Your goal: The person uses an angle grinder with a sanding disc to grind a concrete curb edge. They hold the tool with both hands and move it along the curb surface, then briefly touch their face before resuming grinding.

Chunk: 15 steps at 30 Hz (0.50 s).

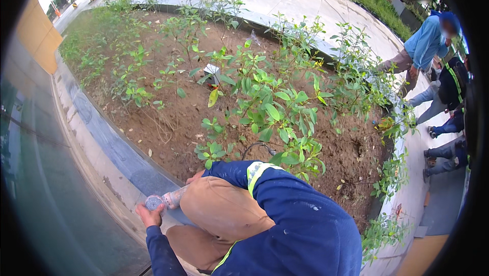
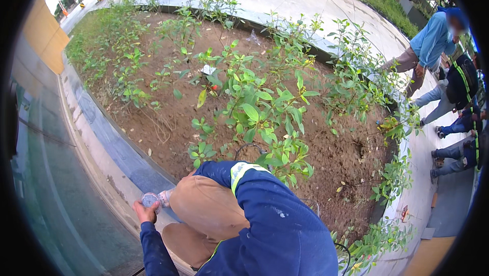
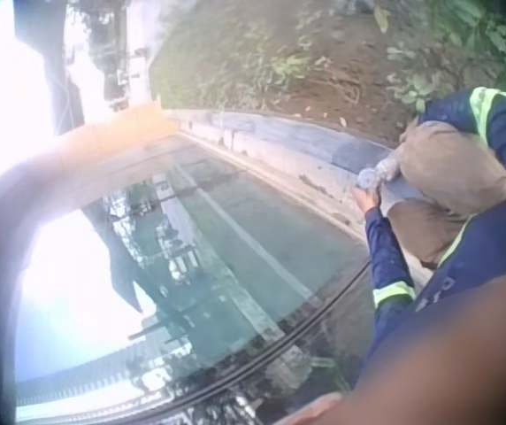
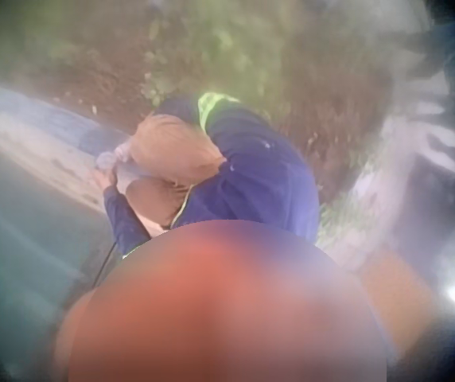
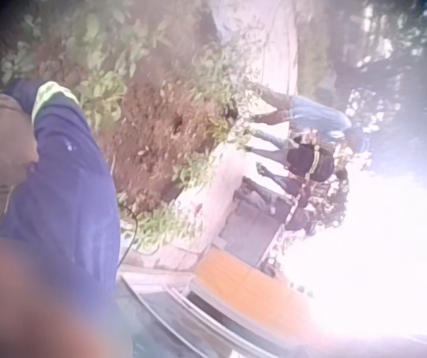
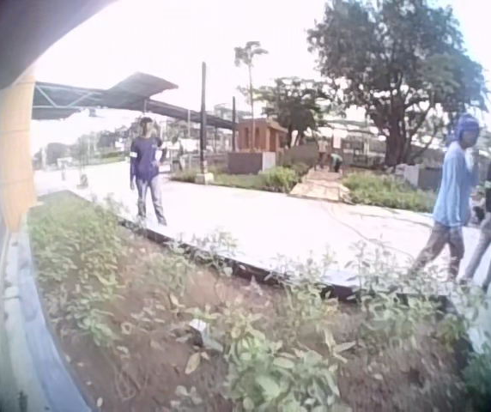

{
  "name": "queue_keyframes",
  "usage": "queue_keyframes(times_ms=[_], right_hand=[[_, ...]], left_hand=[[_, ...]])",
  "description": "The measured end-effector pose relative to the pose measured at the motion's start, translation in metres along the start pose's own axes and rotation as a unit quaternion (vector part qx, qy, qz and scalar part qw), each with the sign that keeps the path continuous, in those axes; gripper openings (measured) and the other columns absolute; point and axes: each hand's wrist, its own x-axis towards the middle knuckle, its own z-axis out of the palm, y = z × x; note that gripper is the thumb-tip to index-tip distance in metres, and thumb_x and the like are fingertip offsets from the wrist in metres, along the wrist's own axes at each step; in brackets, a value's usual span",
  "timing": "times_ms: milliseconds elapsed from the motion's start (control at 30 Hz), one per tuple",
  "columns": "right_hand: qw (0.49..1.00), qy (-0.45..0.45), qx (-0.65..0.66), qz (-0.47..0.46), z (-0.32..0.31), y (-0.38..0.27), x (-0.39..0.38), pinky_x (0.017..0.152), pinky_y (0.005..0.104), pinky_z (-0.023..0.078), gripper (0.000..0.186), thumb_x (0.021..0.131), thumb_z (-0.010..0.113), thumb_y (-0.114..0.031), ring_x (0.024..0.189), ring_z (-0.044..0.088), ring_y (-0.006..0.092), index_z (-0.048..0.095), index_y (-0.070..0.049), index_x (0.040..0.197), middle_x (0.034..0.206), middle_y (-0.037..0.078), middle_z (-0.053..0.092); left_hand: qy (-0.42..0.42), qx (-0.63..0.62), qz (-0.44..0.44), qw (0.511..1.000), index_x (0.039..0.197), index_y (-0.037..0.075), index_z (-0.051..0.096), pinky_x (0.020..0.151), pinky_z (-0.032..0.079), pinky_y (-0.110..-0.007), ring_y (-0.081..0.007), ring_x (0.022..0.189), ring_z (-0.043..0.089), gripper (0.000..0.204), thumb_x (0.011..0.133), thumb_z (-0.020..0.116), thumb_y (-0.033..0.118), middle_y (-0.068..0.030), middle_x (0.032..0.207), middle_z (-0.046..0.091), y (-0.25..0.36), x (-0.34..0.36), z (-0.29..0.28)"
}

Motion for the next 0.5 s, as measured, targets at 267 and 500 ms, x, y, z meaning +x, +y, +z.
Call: queue_keyframes(times_ms=[267,500], right_hand=[[1.000,-0.005,0.018,0.012,0.026,-0.003,-0.011,0.083,0.0513,0.053,0.047,0.095,0.062,-0.042,0.096,0.070,0.0358,0.057,-0.009,0.128,0.111,0.017,0.070],[1.000,0.001,0.019,0.010,0.034,-0.002,-0.012,0.082,0.0524,0.053,0.047,0.095,0.061,-0.043,0.094,0.070,0.0371,0.055,-0.010,0.128,0.109,0.017,0.070]], left_hand=[[0.017,-0.031,-0.050,0.998,0.093,-0.002,0.053,0.090,0.047,-0.046,-0.0362,0.097,0.057,0.060,0.066,0.095,0.031,-0.0214,0.101,0.058,-0.026,0.008,0.010],[0.037,-0.077,-0.087,0.992,0.082,-0.002,0.052,0.078,0.048,-0.046,-0.0338,0.078,0.057,0.056,0.069,0.094,0.034,-0.0199,0.084,0.063,-0.047,0.022,0.020]])
